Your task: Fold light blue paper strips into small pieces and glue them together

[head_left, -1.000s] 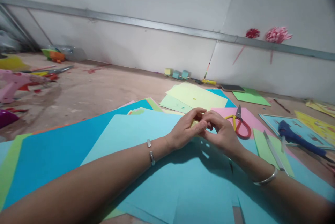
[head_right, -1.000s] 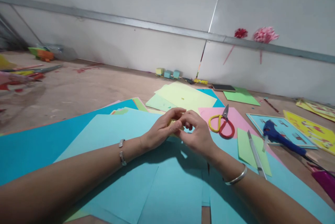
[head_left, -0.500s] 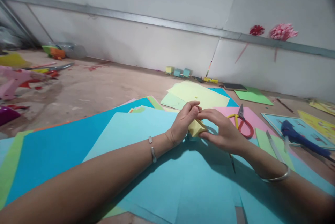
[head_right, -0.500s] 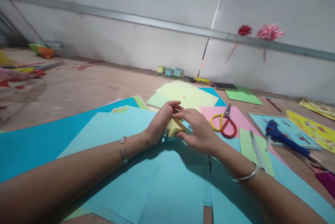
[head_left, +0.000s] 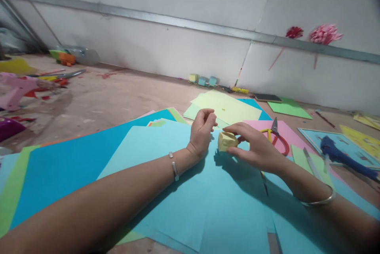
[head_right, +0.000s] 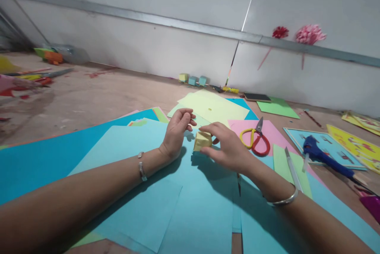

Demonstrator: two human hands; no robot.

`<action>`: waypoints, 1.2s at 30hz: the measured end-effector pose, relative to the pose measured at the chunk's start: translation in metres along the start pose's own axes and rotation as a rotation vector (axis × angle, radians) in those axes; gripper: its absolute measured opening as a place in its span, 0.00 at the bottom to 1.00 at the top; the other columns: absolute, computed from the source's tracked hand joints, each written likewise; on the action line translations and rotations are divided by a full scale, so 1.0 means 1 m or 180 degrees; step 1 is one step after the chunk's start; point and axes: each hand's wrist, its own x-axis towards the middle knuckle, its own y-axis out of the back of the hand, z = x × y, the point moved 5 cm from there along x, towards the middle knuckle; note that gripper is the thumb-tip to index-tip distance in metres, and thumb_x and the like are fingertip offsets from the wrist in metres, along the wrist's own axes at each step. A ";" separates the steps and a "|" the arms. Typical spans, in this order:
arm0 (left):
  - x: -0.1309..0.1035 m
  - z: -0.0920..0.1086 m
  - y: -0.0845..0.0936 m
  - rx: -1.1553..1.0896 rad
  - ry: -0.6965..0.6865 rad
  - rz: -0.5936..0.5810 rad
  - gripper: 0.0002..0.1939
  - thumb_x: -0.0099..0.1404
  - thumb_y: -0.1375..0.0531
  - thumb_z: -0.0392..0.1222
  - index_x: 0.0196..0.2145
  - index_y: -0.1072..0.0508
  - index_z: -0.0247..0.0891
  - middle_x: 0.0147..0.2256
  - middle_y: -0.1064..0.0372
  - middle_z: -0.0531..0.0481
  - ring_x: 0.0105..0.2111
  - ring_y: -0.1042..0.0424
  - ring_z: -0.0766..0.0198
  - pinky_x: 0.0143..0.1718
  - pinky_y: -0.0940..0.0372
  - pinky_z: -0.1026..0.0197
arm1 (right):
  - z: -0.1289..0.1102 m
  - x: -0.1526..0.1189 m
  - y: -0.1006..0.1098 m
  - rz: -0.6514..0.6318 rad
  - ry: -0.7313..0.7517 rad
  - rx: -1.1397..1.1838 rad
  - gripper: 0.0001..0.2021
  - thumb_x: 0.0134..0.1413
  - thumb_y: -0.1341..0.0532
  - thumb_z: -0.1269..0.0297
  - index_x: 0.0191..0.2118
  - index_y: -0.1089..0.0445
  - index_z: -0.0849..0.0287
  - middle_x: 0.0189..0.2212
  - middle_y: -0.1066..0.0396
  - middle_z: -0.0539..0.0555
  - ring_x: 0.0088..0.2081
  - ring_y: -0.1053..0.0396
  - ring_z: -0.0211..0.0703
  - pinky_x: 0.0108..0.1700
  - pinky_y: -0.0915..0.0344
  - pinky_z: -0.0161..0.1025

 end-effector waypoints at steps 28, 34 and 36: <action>-0.056 0.013 -0.057 0.3006 -0.3140 -0.4017 0.03 0.64 0.40 0.40 0.36 0.28 0.38 0.30 0.29 0.52 0.27 0.31 0.65 0.15 0.54 0.62 | 0.060 0.166 0.132 0.1196 -0.1132 -0.0480 0.16 0.44 0.31 0.65 0.42 0.25 0.60 0.35 0.23 0.54 0.36 0.25 0.47 0.38 0.29 0.40; -0.052 0.008 -0.055 0.2465 -0.2906 -0.4481 0.01 0.65 0.39 0.37 0.34 0.27 0.40 0.31 0.27 0.52 0.29 0.28 0.66 0.15 0.45 0.64 | 0.122 0.247 0.113 0.1060 -0.1363 -0.0922 0.15 0.62 0.38 0.60 0.51 0.31 0.61 0.48 0.29 0.56 0.45 0.28 0.45 0.46 0.29 0.48; -0.050 -0.007 -0.059 0.2190 -0.2699 -0.4637 0.07 0.64 0.40 0.36 0.27 0.29 0.42 0.32 0.25 0.52 0.29 0.27 0.66 0.16 0.43 0.64 | 0.146 0.259 0.097 0.0959 -0.1481 -0.1045 0.16 0.64 0.40 0.59 0.54 0.33 0.60 0.51 0.31 0.57 0.47 0.29 0.47 0.47 0.29 0.50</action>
